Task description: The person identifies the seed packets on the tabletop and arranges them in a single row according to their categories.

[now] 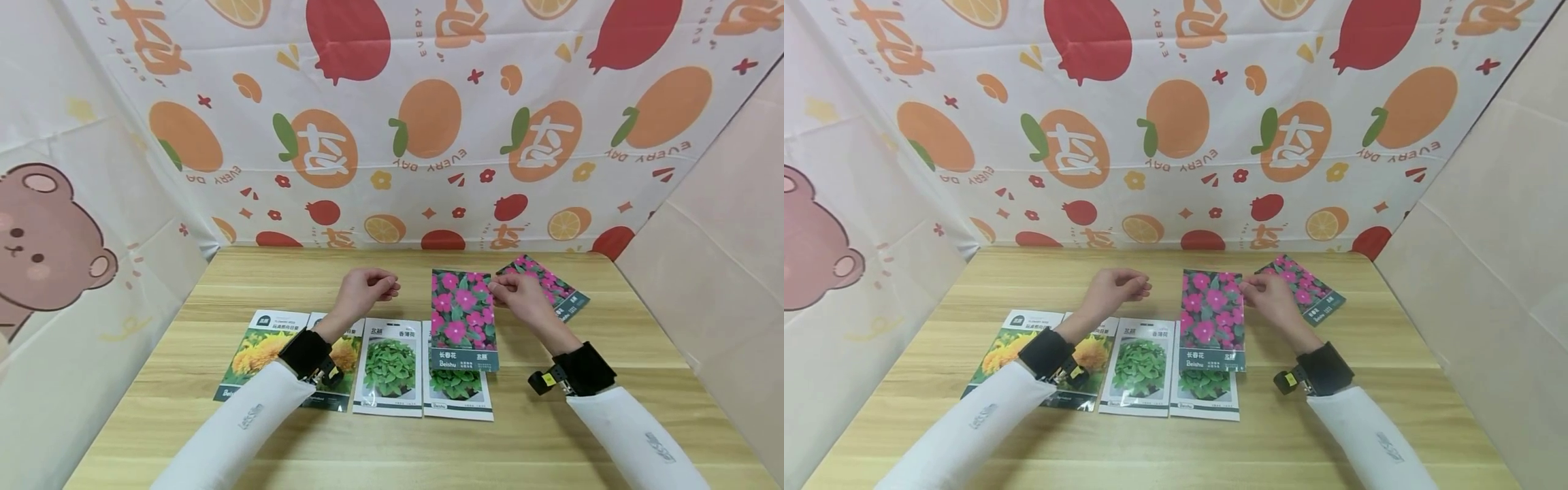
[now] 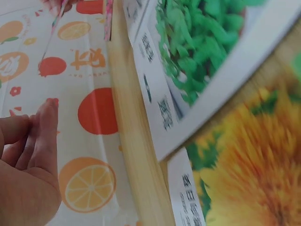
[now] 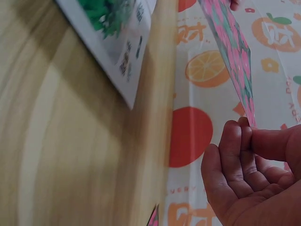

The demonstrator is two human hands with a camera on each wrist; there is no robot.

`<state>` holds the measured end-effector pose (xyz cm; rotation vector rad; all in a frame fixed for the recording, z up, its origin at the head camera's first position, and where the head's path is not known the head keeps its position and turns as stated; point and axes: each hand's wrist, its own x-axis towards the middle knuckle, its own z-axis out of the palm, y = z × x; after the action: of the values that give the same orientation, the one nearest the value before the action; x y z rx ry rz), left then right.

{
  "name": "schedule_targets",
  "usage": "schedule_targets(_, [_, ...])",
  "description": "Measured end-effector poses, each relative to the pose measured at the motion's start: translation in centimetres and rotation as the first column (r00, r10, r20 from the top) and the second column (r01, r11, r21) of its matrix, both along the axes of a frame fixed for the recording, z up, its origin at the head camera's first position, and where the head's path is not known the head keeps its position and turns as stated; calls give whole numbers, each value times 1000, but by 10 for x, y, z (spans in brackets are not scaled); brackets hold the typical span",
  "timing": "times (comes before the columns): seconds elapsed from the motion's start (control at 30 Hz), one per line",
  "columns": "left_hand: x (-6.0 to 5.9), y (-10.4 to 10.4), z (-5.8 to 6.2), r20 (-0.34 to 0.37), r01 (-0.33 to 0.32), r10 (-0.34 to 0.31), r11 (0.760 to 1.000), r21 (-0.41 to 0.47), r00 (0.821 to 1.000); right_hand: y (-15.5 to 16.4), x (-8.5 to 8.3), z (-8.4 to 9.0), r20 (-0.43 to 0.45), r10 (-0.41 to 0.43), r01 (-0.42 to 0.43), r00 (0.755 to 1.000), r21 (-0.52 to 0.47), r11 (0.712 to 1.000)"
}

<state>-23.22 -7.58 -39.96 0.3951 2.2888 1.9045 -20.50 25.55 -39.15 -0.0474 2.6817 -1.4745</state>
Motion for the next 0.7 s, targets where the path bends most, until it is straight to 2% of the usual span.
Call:
schedule_targets(0.03, [-2,-2,-4,-28,-6,5,1000,-16,1000,2,1,-1,-4,-1,1,1000,1,1000])
schedule_targets(0.13, [-2,-7,-6,-105,-24,16,997,-75,994,8,3,-5,-9,-14,14,1000,16,1000])
schedule_targets(0.23, [-2,-11,-8,-141,-37,21,993,-112,990,15,6,-9,7,-19,19,1000,27,999])
schedule_targets(0.47, [-3,-21,-8,-144,-33,16,993,-116,989,34,17,-15,33,-2,0,999,57,998])
schedule_targets(0.7, [-4,-40,-4,-175,-38,5,982,-186,985,54,25,-15,59,29,-32,998,56,998])
